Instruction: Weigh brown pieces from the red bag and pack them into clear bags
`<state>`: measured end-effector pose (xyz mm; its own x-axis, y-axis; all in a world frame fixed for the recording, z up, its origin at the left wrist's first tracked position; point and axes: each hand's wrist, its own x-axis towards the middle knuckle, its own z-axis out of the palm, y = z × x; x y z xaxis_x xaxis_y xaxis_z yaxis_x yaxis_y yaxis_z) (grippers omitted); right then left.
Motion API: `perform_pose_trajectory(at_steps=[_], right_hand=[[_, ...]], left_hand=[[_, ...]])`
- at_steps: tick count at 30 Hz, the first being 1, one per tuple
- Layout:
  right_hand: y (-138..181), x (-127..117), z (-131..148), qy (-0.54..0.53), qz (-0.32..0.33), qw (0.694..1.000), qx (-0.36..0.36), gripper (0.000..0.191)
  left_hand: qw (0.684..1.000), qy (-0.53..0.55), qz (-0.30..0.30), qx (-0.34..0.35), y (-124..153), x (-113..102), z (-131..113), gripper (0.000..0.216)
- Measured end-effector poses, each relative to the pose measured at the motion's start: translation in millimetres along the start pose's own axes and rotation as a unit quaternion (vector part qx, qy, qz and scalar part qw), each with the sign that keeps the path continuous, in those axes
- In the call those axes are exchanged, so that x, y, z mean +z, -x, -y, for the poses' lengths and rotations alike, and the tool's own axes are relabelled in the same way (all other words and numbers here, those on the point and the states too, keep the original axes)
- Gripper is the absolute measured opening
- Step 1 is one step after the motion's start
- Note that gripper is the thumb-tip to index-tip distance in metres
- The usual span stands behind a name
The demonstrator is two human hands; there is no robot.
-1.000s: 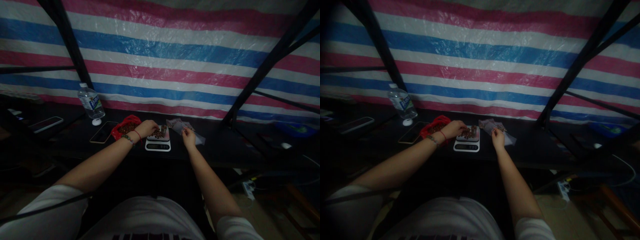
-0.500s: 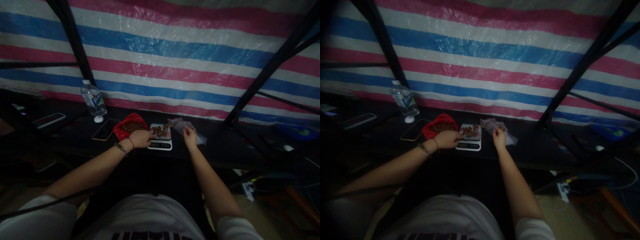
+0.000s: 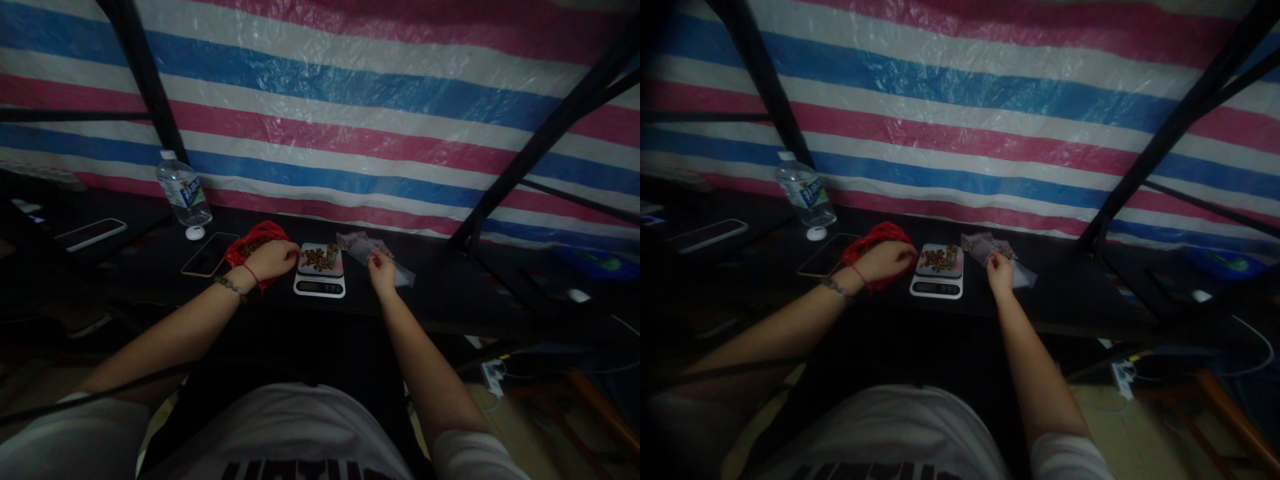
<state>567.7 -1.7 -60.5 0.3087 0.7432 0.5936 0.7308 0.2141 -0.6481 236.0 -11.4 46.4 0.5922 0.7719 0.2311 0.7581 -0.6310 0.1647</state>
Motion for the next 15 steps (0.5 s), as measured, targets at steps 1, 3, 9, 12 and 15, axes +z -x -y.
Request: perform_pose_trajectory(at_steps=[1, 3, 9, 12, 15], right_hand=[[0, 0, 0, -0.001, 0.0, 1.0, -0.001, 0.037], [0, 0, 1, -0.004, 0.001, 1.0, -0.003, 0.037], [0, 1, 2, -0.014, 0.014, 1.0, -0.009, 0.038], [0, 0, 3, -0.011, 0.014, 1.0, -0.001, 0.037], [0, 0, 3, -0.013, 0.017, 1.0, 0.001, 0.036]], left_hand=[[0.999, -0.016, -0.009, -0.028, -1, -3, 8, 0.034], [0.995, -0.05, 0.01, -0.084, -4, -8, 26, 0.032], [0.992, -0.035, 0.115, -0.031, -18, 4, 61, 0.038], [0.989, -0.011, 0.146, -0.028, -24, 18, 66, 0.04], [0.988, 0.006, 0.152, -0.026, -26, 26, 70, 0.037]])
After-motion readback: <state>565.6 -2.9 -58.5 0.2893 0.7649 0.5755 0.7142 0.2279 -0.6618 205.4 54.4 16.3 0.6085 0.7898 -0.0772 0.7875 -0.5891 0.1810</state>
